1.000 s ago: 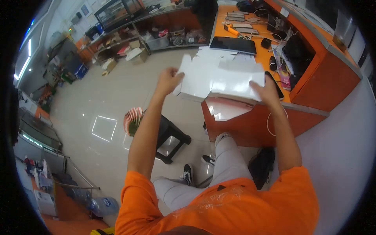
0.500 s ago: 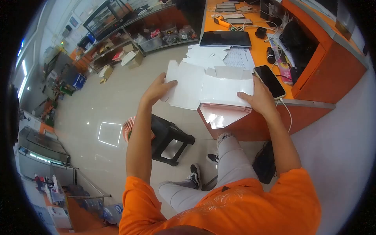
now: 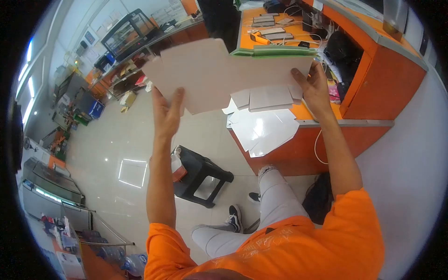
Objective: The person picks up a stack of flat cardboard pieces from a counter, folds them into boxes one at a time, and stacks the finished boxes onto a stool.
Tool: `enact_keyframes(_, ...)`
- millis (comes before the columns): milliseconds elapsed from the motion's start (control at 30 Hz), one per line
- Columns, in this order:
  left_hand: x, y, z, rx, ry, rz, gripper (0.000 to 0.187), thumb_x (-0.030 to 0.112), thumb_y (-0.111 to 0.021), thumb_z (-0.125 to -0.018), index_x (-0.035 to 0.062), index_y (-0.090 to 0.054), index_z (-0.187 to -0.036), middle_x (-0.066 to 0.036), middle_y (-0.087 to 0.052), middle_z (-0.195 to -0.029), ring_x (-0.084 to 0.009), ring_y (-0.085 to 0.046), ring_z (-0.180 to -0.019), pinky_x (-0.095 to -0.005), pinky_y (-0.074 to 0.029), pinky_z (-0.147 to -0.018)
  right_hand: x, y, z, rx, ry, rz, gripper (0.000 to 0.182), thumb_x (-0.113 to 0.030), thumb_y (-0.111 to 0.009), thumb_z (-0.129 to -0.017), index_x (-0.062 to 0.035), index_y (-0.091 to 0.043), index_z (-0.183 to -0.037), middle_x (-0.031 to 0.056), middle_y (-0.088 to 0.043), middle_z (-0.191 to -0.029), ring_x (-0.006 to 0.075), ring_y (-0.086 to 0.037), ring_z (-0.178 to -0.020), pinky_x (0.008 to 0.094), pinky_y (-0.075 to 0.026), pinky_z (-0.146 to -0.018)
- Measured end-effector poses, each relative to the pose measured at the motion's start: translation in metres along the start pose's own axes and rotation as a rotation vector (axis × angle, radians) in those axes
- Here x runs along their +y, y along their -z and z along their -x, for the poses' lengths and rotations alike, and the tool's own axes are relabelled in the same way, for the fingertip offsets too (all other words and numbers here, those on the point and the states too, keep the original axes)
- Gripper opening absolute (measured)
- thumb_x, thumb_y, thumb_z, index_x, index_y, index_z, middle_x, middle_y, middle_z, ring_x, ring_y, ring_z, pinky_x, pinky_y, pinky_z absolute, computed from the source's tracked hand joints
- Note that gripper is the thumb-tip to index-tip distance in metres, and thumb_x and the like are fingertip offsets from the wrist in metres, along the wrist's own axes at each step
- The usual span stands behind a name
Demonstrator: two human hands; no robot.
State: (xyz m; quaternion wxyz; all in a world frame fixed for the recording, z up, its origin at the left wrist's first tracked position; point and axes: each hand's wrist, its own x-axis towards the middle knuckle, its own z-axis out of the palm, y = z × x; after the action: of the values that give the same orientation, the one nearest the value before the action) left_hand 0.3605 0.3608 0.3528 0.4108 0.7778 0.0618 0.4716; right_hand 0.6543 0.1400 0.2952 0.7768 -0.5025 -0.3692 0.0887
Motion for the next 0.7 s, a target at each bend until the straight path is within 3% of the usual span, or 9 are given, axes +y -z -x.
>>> enact_keyframes(67, -0.022, -0.008, 0.012, 0.034, -0.095, -0.186, 0.046, 0.010, -0.065, -0.101, 0.0013, -0.039, -0.138, -0.011, -0.057, -0.128, -0.0181, -0.055, -0.119, -0.0341, -0.046, -0.102, 0.002, -0.001, 0.001, -0.016, 0.145, 0.090, 0.035, -0.013, -0.070, -0.098, -0.0017, -0.050, -0.125, 0.0127, -0.060, -0.120, 0.0202, -0.056, -0.113, 0.0336, -0.044, -0.102)
enact_keyframes(200, -0.116, -0.031, 0.055, 0.071, 0.182, 0.107, 0.056, 0.007, -0.067, -0.097, 0.0001, -0.039, -0.145, -0.014, -0.056, -0.134, -0.0230, -0.053, -0.126, -0.0369, -0.043, -0.107, 0.053, 0.001, 0.047, 0.009, 0.233, 0.219, 0.034, -0.013, -0.067, -0.100, -0.0016, -0.049, -0.126, 0.0138, -0.059, -0.121, 0.0216, -0.056, -0.115, 0.0351, -0.042, -0.103)
enact_keyframes(300, -0.120, -0.040, 0.058, 0.050, 0.289, 0.156, 0.055, 0.010, -0.068, -0.097, -0.0015, -0.041, -0.144, -0.014, -0.057, -0.135, -0.0229, -0.055, -0.125, -0.0364, -0.043, -0.107, 0.068, 0.000, 0.047, 0.039, 0.234, 0.314, 0.034, -0.017, -0.066, -0.101, -0.0009, -0.048, -0.126, 0.0145, -0.058, -0.123, 0.0224, -0.055, -0.116, 0.0368, -0.041, -0.104)
enact_keyframes(467, -0.121, -0.040, 0.051, 0.001, 0.278, 0.088, 0.052, 0.015, -0.065, -0.100, -0.0015, -0.042, -0.143, -0.016, -0.057, -0.135, -0.0247, -0.055, -0.125, -0.0376, -0.043, -0.107, 0.074, 0.007, 0.043, 0.059, 0.191, 0.373, 0.037, -0.027, -0.062, -0.104, 0.0015, -0.049, -0.124, 0.0178, -0.061, -0.121, 0.0209, -0.056, -0.114, 0.0351, -0.041, -0.103)
enact_keyframes(700, -0.100, -0.043, 0.041, 0.101, 0.202, 0.070, 0.050, 0.016, -0.060, -0.103, -0.0018, -0.041, -0.145, -0.017, -0.060, -0.133, -0.0243, -0.058, -0.123, -0.0364, -0.045, -0.105, 0.058, 0.005, 0.041, 0.130, 0.193, 0.443, 0.042, -0.034, -0.065, -0.103, 0.0037, -0.056, -0.118, 0.0156, -0.068, -0.106, 0.0203, -0.063, -0.098, 0.0339, -0.049, -0.090)
